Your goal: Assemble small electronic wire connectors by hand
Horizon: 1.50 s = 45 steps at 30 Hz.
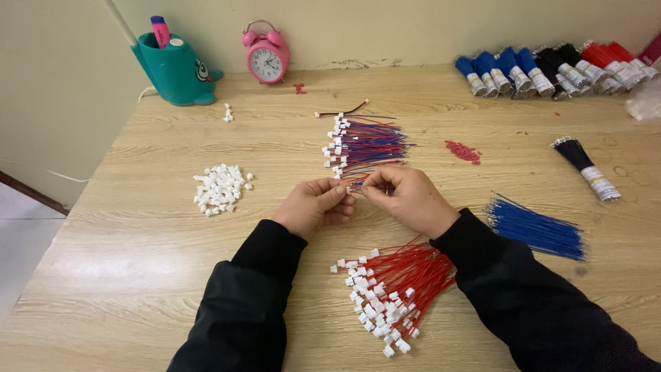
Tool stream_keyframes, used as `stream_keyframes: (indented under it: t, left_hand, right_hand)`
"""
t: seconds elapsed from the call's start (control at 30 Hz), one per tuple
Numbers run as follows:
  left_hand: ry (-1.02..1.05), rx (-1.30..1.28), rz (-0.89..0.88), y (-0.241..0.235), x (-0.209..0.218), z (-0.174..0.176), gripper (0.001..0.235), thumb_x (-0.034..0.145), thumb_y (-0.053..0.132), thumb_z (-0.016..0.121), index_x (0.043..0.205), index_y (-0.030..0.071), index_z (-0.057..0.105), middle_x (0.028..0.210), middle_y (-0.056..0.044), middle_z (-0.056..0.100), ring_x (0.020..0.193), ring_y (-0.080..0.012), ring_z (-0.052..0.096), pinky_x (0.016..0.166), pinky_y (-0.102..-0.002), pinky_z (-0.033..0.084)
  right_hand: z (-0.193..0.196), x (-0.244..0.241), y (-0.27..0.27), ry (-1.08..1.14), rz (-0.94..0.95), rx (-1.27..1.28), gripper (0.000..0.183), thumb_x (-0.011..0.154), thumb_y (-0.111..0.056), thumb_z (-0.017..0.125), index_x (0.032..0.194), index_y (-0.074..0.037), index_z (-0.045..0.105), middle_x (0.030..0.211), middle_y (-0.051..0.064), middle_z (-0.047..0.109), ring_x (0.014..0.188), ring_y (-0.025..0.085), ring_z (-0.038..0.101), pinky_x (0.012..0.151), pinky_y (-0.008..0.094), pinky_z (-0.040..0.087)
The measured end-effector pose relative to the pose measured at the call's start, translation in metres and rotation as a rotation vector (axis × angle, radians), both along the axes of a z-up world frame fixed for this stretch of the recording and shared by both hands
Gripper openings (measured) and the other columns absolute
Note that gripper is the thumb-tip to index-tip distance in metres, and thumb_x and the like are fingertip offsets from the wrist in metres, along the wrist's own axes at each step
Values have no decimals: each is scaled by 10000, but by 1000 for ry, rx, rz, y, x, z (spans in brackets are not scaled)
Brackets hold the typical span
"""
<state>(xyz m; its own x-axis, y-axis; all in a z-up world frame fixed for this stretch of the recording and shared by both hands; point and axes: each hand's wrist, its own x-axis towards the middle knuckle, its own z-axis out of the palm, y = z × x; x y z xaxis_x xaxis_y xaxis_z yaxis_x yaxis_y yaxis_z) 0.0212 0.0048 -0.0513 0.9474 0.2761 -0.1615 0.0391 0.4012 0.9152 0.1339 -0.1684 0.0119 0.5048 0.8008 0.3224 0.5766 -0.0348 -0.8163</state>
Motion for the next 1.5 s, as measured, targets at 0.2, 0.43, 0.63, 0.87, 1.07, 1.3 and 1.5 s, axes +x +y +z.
stream_keyframes:
  t: [0.2,0.43,0.63,0.87,1.07,1.3,1.5]
  left_hand:
    - [-16,-49,-37,-1,0,-1,188,954,190,603,1078,48,608,878,-113,715,771,-194,734,662,-298,638]
    - [-25,-37,-37,0,1,-4,193,950,184,610,1081,43,611,886,-116,724,768,-191,737,664,-308,640]
    - [-34,-19,1,-1,2,-5,184,929,156,639,1070,38,619,863,-123,721,758,-207,736,661,-317,639]
    - [-38,-2,45,-13,4,0,205,911,132,665,1069,6,632,861,-149,722,758,-226,737,680,-342,639]
    - [-18,18,105,-17,10,3,221,904,133,675,1069,-7,634,857,-158,719,744,-229,735,648,-328,639]
    - [31,41,270,-29,9,40,514,900,89,635,1367,3,436,989,-186,656,829,-254,697,740,-359,624]
    - [-39,260,313,-35,-2,51,393,926,15,554,1317,7,511,1232,-159,560,933,-266,687,759,-340,599]
  right_hand:
    - [-4,3,1,-33,4,-6,38,795,-70,709,826,-48,715,665,49,595,662,122,538,571,243,441]
    - [1,0,-2,-56,-36,-33,57,791,-119,732,801,-65,718,645,41,601,644,119,552,558,243,449]
    - [5,-3,-3,-117,-45,-62,82,792,-143,728,785,-63,710,627,68,572,640,150,551,586,282,461]
    - [3,-5,-2,-176,-90,-101,90,792,-209,742,784,-122,723,644,56,633,672,163,630,633,287,503]
    - [-1,0,-2,-190,-43,-88,95,828,-199,703,855,-110,723,722,114,661,736,241,656,701,351,511]
    - [57,19,-39,-372,-64,-16,181,907,-98,601,1075,-56,656,932,180,664,908,350,638,831,451,498]
    - [73,59,-149,-417,-281,-434,262,876,-194,665,1078,-29,677,965,225,670,969,395,650,860,488,502]
